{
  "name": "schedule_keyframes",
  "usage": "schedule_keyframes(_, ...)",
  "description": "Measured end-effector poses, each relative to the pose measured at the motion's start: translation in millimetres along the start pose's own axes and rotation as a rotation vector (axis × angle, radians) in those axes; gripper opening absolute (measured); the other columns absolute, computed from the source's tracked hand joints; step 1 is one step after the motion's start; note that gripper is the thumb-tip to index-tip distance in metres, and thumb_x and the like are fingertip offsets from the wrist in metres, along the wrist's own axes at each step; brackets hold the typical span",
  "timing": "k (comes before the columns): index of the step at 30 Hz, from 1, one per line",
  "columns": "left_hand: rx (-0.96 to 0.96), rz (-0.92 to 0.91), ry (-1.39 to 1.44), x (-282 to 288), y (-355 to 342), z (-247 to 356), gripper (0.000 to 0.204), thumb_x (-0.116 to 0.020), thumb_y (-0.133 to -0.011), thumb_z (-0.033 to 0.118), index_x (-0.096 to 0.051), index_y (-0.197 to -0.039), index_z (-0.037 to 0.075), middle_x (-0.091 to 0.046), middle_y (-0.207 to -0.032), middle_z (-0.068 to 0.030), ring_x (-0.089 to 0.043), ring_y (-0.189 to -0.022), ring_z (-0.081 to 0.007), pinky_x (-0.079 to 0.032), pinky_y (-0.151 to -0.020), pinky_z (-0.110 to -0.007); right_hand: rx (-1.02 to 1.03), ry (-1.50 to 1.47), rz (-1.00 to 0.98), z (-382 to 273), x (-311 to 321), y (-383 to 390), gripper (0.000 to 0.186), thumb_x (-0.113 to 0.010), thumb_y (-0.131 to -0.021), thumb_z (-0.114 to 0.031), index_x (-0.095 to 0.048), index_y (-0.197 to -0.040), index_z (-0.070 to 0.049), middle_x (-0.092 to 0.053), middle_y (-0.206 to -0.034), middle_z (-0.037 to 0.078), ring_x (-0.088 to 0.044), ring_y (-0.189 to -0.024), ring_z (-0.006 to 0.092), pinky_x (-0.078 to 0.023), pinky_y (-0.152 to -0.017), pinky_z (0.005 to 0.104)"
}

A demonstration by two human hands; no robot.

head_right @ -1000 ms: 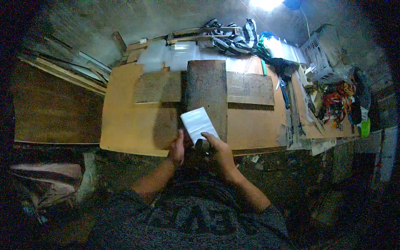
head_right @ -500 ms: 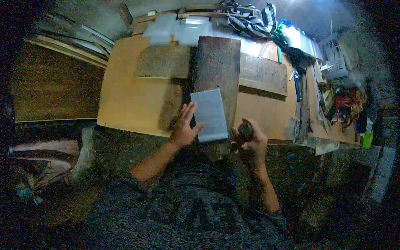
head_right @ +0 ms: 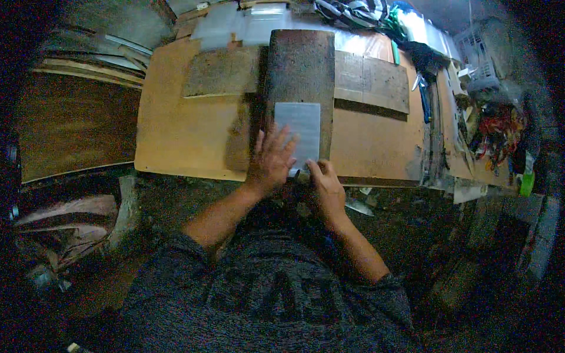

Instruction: The person places two wooden planks on a workbench, then unrolls and cuts a strip of flexible veneer using a utility knife.

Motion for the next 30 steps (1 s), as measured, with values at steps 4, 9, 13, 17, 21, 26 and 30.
schedule_keyframes(4,0.003,0.001,-0.015,-16,2,16,0.054,-0.053,-0.087,0.033,-0.041,-0.136,0.012,-0.032,-0.143,-0.0149,-0.023,-0.136,-0.0324,-0.014,-0.110,-0.052,0.027,-0.047,-0.020,3,3,-2,0.057,-0.070,-0.068,-0.006,-0.051,-0.122,-0.010,-0.051,-0.120,0.017,-0.059,-0.095,0.0384,-0.050,-0.079,0.0402)
schedule_keyframes(9,0.061,0.016,0.028,-20,-4,11,0.056,-0.055,-0.087,0.032,-0.038,-0.138,0.016,-0.030,-0.146,-0.0129,-0.025,-0.136,-0.0330,-0.016,-0.110,-0.054,0.024,-0.012,-0.040,8,12,-9,0.062,-0.068,-0.064,-0.001,-0.049,-0.123,-0.008,-0.048,-0.125,0.018,-0.056,-0.103,0.0389,-0.049,-0.084,0.0421)
schedule_keyframes(13,0.041,-0.002,0.011,-23,-9,5,0.057,-0.053,-0.087,0.032,-0.036,-0.139,0.018,-0.029,-0.145,-0.0120,-0.022,-0.136,-0.0305,-0.012,-0.110,-0.055,0.060,0.033,-0.073,3,15,-23,0.067,-0.068,-0.064,-0.001,-0.047,-0.127,-0.009,-0.043,-0.132,0.019,-0.051,-0.113,0.0387,-0.048,-0.087,0.0426)
schedule_keyframes(17,0.035,-0.021,-0.011,-22,-14,4,0.058,-0.055,-0.086,0.029,-0.034,-0.140,0.020,-0.028,-0.145,-0.0108,-0.022,-0.136,-0.0298,-0.012,-0.109,-0.057,0.119,0.082,-0.028,6,7,-31,0.069,-0.068,-0.064,-0.005,-0.047,-0.129,-0.012,-0.042,-0.135,0.018,-0.055,-0.108,0.0374,-0.050,-0.085,0.0413)
schedule_keyframes(21,0.048,-0.018,-0.079,-20,-20,8,0.064,-0.059,-0.083,0.030,-0.033,-0.141,0.022,-0.029,-0.144,-0.0104,-0.023,-0.135,-0.0304,-0.017,-0.104,-0.059,0.078,0.094,-0.108,10,3,-32,0.070,-0.070,-0.067,-0.006,-0.043,-0.132,-0.008,-0.040,-0.136,0.020,-0.049,-0.117,0.0383,-0.047,-0.091,0.0421)
schedule_keyframes(26,0.073,-0.011,-0.146,-25,-27,11,0.066,-0.061,-0.080,0.031,-0.034,-0.139,0.023,-0.032,-0.139,-0.0109,-0.025,-0.132,-0.0332,-0.020,-0.101,-0.060,0.009,0.006,-0.138,5,9,-34,0.070,-0.068,-0.066,-0.002,-0.045,-0.131,-0.008,-0.041,-0.135,0.020,-0.049,-0.116,0.0389,-0.047,-0.091,0.0425)
schedule_keyframes(30,0.075,0.057,-0.151,-27,-27,10,0.066,-0.060,-0.080,0.031,-0.033,-0.140,0.024,-0.031,-0.141,-0.0108,-0.025,-0.133,-0.0334,-0.020,-0.102,-0.061,0.019,0.047,-0.088,10,22,-35,0.079,-0.071,-0.058,-0.002,-0.044,-0.131,-0.012,-0.047,-0.131,0.016,-0.058,-0.102,0.0376,-0.051,-0.083,0.0412)
Point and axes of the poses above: each hand's wrist, its own y-axis away from the middle knuckle, its own x-axis out of the back of the hand, z = x × y, the point moved 5 cm from there along -y, towards the middle knuckle
